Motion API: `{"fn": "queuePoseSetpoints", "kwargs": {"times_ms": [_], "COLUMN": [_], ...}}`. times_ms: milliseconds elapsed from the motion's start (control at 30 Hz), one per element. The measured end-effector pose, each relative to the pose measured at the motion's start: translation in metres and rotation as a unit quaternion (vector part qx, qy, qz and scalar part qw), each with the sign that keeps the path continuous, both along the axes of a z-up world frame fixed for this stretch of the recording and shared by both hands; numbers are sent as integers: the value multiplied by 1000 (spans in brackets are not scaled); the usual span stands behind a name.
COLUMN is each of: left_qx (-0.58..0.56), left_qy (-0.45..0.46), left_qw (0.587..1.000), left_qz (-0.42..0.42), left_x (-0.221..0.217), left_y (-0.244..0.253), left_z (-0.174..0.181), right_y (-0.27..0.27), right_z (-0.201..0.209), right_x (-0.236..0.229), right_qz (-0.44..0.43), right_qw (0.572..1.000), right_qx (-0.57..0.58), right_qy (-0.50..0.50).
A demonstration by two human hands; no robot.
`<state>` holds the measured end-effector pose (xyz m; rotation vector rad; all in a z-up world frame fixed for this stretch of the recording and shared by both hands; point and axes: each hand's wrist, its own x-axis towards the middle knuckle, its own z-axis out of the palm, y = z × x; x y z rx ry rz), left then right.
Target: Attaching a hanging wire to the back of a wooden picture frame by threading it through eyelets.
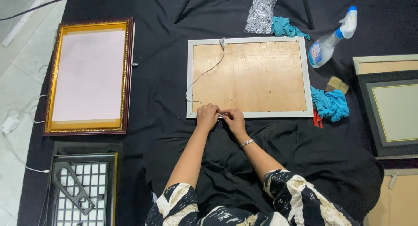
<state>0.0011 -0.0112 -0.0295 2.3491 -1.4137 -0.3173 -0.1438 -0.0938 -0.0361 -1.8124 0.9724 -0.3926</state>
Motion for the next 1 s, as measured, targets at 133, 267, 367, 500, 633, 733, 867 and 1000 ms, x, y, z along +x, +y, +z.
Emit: {"fn": "queuePoseSetpoints", "kwargs": {"times_ms": [133,267,367,500,633,733,867,1000], "left_qx": [12,11,10,11,18,0,-4,-2], "left_qy": [17,18,15,18,27,45,50,24], "left_qw": [1000,1000,1000,1000,999,999,999,1000], "left_qz": [6,6,6,12,12,9,5,7], "left_x": [0,1,2,1,1,-2,-5,-4], "left_y": [1,0,0,-1,-2,1,6,7], "left_z": [-4,-11,-14,-8,0,14,29,19], "right_y": [4,7,11,13,10,6,-5,-14], "right_z": [2,3,31,49,46,33,3,6], "right_x": [3,4,4,5,6,5,-2,-9], "right_qz": [-20,-30,-22,12,23,18,-25,-150], "right_qw": [1000,999,997,984,980,982,996,963], "right_qx": [-11,-31,-45,-111,-131,-108,-17,214], "right_qy": [-2,18,58,137,150,155,85,-63]}}
